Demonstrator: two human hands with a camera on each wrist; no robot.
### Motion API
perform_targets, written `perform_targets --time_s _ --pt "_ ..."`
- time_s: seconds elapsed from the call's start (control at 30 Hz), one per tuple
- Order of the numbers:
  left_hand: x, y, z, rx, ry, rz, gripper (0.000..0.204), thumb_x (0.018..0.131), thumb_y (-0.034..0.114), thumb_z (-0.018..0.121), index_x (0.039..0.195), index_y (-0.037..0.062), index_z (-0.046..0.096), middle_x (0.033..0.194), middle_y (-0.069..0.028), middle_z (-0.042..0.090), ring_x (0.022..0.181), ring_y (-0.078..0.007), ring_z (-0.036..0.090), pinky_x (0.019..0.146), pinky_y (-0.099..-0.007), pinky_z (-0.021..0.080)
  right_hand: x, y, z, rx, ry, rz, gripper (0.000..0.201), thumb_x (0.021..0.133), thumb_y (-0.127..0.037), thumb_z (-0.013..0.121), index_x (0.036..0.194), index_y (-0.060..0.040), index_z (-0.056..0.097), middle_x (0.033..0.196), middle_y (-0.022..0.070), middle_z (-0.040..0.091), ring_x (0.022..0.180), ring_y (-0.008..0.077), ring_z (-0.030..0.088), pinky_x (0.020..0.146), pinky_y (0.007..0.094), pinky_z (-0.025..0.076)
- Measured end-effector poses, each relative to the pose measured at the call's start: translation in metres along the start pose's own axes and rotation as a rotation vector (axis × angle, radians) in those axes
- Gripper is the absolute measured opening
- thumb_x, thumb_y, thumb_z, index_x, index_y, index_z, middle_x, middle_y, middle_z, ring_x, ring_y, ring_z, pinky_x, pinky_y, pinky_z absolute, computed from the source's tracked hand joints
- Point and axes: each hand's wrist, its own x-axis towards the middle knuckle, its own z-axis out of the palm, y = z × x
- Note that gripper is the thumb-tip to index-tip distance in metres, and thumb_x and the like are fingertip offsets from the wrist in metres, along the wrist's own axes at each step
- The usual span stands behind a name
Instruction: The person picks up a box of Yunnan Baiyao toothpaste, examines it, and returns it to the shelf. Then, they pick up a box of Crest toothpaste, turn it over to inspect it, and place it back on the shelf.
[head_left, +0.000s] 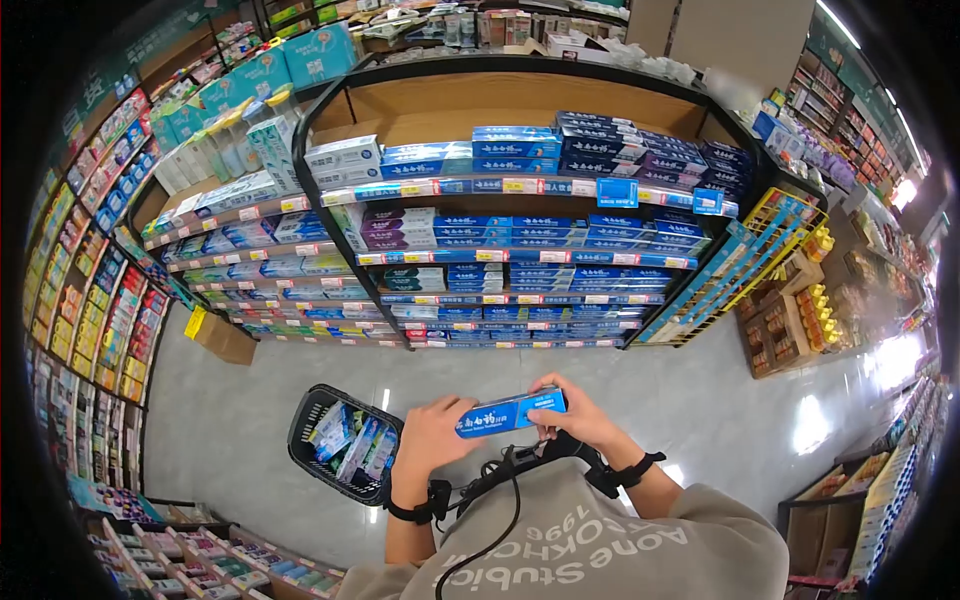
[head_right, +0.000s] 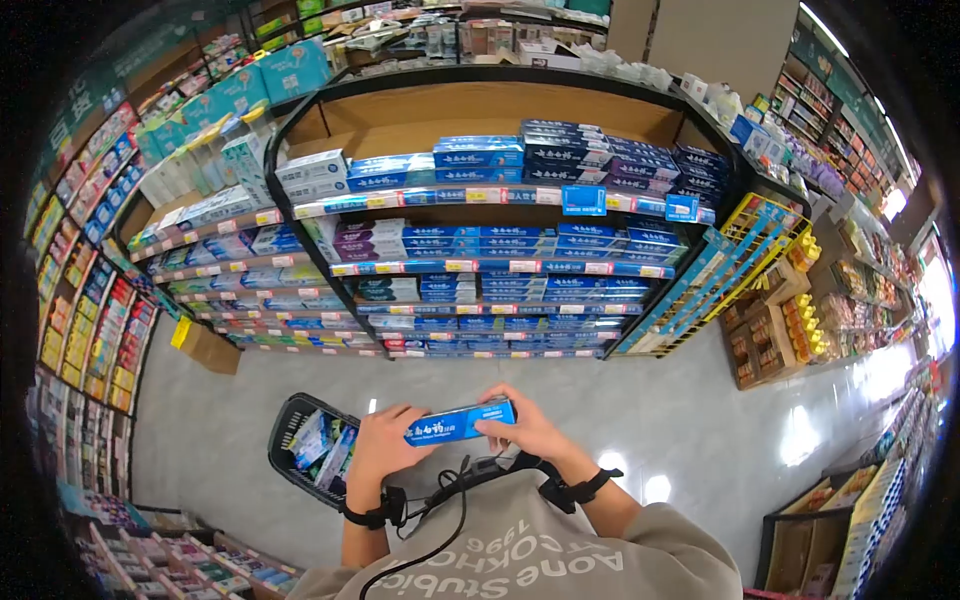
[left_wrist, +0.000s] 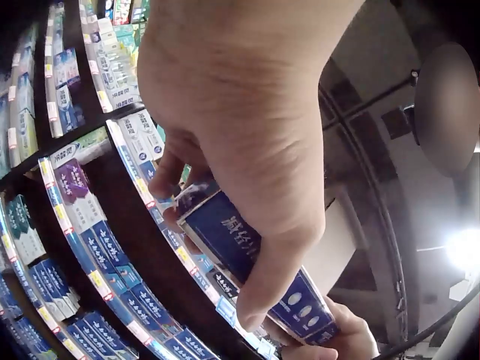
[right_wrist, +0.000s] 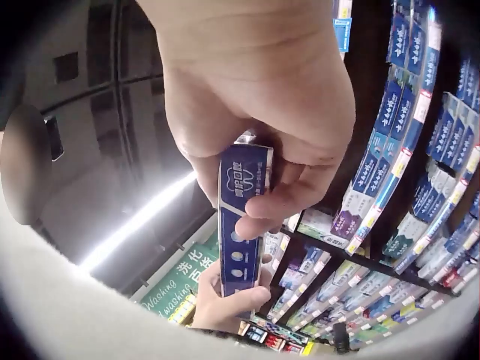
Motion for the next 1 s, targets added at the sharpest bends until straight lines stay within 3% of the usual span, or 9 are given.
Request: perform_targets --time_s 0.27,0.43,0.7,0.87,1.0 --pt "0.043 -0.006 0.028 -0.083 -0.014 0.143 0.039 0.07 0.032 0.086 0.102 0.0138 0.073 0.091 -0.0062 0.071 0.079 -0.0304 0.071 0.068 -0.0414 0.058 -0.014 -0.017 -0.021 -0.069 0.177 -0.033 0.034 0.093 -0.007 0.075 0.121 -0.0061 0.055 0.084 0.0064 0.067 0.065 0.013 0.066 0.053 0.0247 0.049" --pt "0.065 -0.01 0.028 -0.09 -0.018 0.166 0.041 0.068 0.033 0.086 0.102 0.0139 0.073 0.092 -0.0073 0.071 0.079 -0.0313 0.071 0.068 -0.0417 0.057 0.001 -0.021 -0.042 -0.118 0.162 -0.01 0.035 0.092 -0.009 0.076 0.121 -0.006 0.057 0.086 0.0048 0.067 0.065 0.0107 0.063 0.055 0.024 0.049" --pt "0.087 -0.054 0.026 -0.052 -0.051 0.039 0.043 0.068 0.035 0.087 0.102 0.013 0.073 0.089 -0.0076 0.07 0.078 -0.032 0.071 0.067 -0.0421 0.057 0.073 -0.03 -0.062 -0.128 -0.002 0.012 0.042 0.093 -0.014 0.078 0.13 -0.0067 0.06 0.093 0.0029 0.068 0.073 0.0073 0.062 0.058 0.0236 0.048" --pt "0.133 -0.079 0.027 -0.025 -0.075 -0.02 0.044 0.067 0.034 0.087 0.103 0.0127 0.073 0.089 -0.0081 0.071 0.078 -0.032 0.071 0.066 -0.0419 0.057 0.129 -0.037 -0.083 -0.058 -0.023 0.021 0.04 0.094 -0.014 0.077 0.13 -0.006 0.062 0.096 0.0018 0.068 0.075 0.0063 0.061 0.062 0.0233 0.05" --pt "0.188 -0.088 0.029 -0.003 -0.039 0.028 0.042 0.067 0.029 0.086 0.104 0.0137 0.073 0.09 -0.0062 0.07 0.077 -0.0308 0.07 0.066 -0.041 0.057 0.164 -0.056 -0.114 -0.073 -0.022 -0.074 0.043 0.093 -0.01 0.078 0.132 -0.0035 0.062 0.11 0.0053 0.069 0.091 0.0105 0.063 0.076 0.027 0.054"
